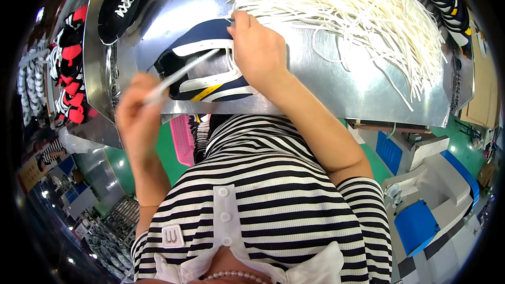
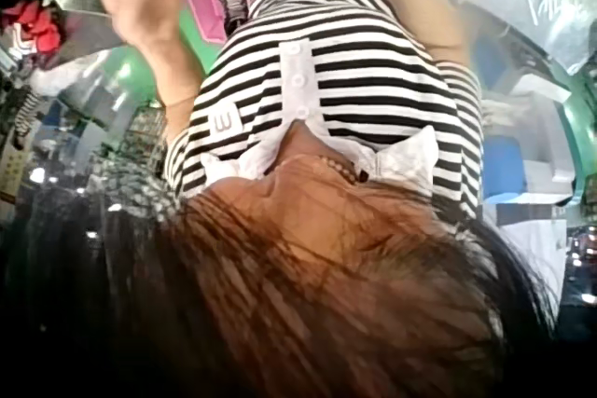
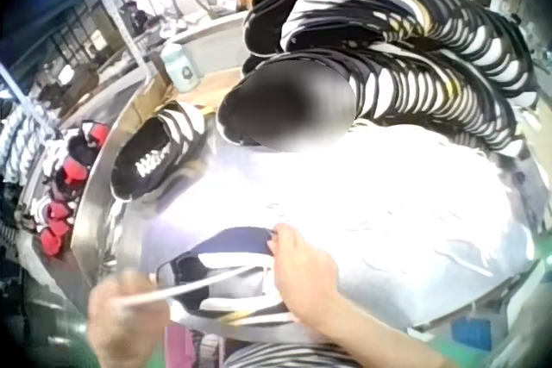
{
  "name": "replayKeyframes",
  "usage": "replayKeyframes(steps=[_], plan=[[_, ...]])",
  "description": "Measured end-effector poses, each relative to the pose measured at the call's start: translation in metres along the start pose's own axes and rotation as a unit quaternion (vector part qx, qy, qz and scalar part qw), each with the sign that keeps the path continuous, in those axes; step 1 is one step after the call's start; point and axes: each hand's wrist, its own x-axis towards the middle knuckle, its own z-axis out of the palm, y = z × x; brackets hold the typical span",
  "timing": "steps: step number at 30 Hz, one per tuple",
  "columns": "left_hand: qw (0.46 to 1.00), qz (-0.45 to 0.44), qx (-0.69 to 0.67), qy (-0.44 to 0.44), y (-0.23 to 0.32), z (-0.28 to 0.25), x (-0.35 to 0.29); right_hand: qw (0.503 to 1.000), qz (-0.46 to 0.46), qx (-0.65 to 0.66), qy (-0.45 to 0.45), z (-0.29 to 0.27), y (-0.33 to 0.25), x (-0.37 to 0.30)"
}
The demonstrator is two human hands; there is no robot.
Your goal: The person laces a shoe by threading a white shoelace through the eyelets and uses a small tool to pull the lace through the final hole.
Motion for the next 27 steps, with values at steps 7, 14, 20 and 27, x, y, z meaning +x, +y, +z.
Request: replayKeyframes(steps=[7,14,20,27], plan=[[0.920,0.101,0.375,-0.059,-0.040,0.044,0.005,0.954,0.057,0.296,-0.014,-0.041,-0.004,-0.018],[0.916,0.038,0.393,-0.070,-0.040,0.041,0.009,0.939,0.080,0.284,-0.177,-0.054,-0.024,-0.069],[0.914,0.020,0.398,-0.081,-0.040,0.040,0.010,0.936,0.095,0.267,-0.208,-0.053,-0.020,-0.066],[0.908,0.150,0.383,-0.080,-0.059,0.040,0.007,0.956,0.083,0.183,-0.213,-0.034,-0.025,-0.057]])
